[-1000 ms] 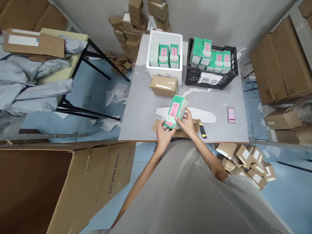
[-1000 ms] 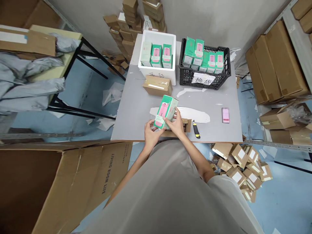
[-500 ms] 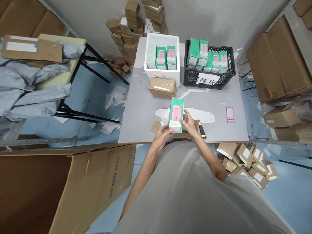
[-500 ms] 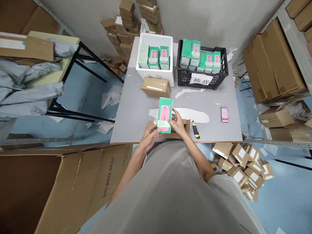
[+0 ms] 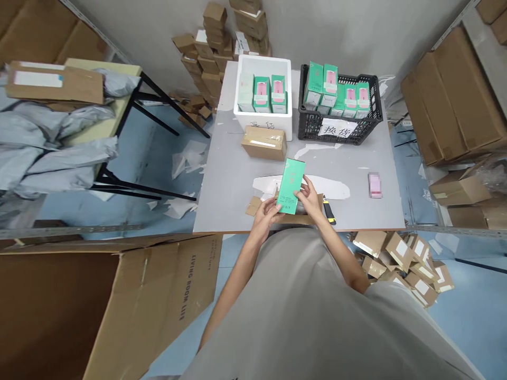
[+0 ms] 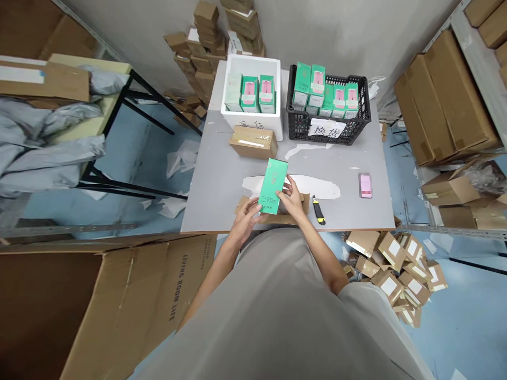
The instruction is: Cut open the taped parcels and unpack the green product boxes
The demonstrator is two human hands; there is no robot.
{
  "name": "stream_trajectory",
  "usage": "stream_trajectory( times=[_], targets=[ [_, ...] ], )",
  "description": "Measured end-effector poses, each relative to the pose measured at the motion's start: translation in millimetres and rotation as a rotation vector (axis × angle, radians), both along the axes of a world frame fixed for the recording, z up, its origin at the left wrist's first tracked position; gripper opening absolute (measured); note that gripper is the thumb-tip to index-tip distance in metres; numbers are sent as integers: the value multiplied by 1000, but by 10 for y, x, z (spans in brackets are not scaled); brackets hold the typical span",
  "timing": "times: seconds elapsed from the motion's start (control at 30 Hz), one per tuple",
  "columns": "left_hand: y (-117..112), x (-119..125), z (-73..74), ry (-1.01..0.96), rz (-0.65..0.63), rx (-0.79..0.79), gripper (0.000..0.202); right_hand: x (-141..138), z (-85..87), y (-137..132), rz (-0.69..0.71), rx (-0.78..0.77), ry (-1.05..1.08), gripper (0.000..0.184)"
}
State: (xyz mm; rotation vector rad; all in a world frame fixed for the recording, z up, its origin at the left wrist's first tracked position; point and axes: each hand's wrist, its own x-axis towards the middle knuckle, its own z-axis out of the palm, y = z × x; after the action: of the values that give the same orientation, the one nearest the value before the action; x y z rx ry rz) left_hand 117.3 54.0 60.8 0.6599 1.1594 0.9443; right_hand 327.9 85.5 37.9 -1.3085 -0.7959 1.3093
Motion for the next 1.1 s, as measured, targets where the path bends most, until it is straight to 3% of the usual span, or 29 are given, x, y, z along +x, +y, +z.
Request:
stream_trajectory(
  times=[0.1, 0.2, 0.37, 0.47, 0.53, 0.7, 0.9, 0.97, 1.1],
  targets=[
    [2, -19, -81, -62, -15, -62, 89, 20, 5, 11, 46, 28, 32, 103],
    [-34, 13, -115, 64, 7, -17, 85, -1, 62, 23, 73, 34, 37, 89],
    [-127, 40, -2, 526, 85, 309, 77, -30, 131, 2, 87, -58, 13, 81],
    [-134, -12, 93, 565, 88, 419, 81, -19, 147, -20, 126, -67, 15, 81],
    [-106, -70, 124, 466, 102, 351, 77, 8, 166, -17, 121, -11, 11, 85],
    [-36, -244, 74, 2, 63, -41, 63, 146, 255, 38, 20, 96, -64, 105],
    [-65, -283, 1, -256, 17, -302, 52, 220, 274, 153, 38, 157, -113, 90],
    [-52, -238, -24, -274, 71, -367, 42, 204, 278, 183, 37, 173, -146, 85],
    [61, -132, -99, -228, 296, -439, 19, 86, 398, 116, 89, 252, -308, 70]
  ],
)
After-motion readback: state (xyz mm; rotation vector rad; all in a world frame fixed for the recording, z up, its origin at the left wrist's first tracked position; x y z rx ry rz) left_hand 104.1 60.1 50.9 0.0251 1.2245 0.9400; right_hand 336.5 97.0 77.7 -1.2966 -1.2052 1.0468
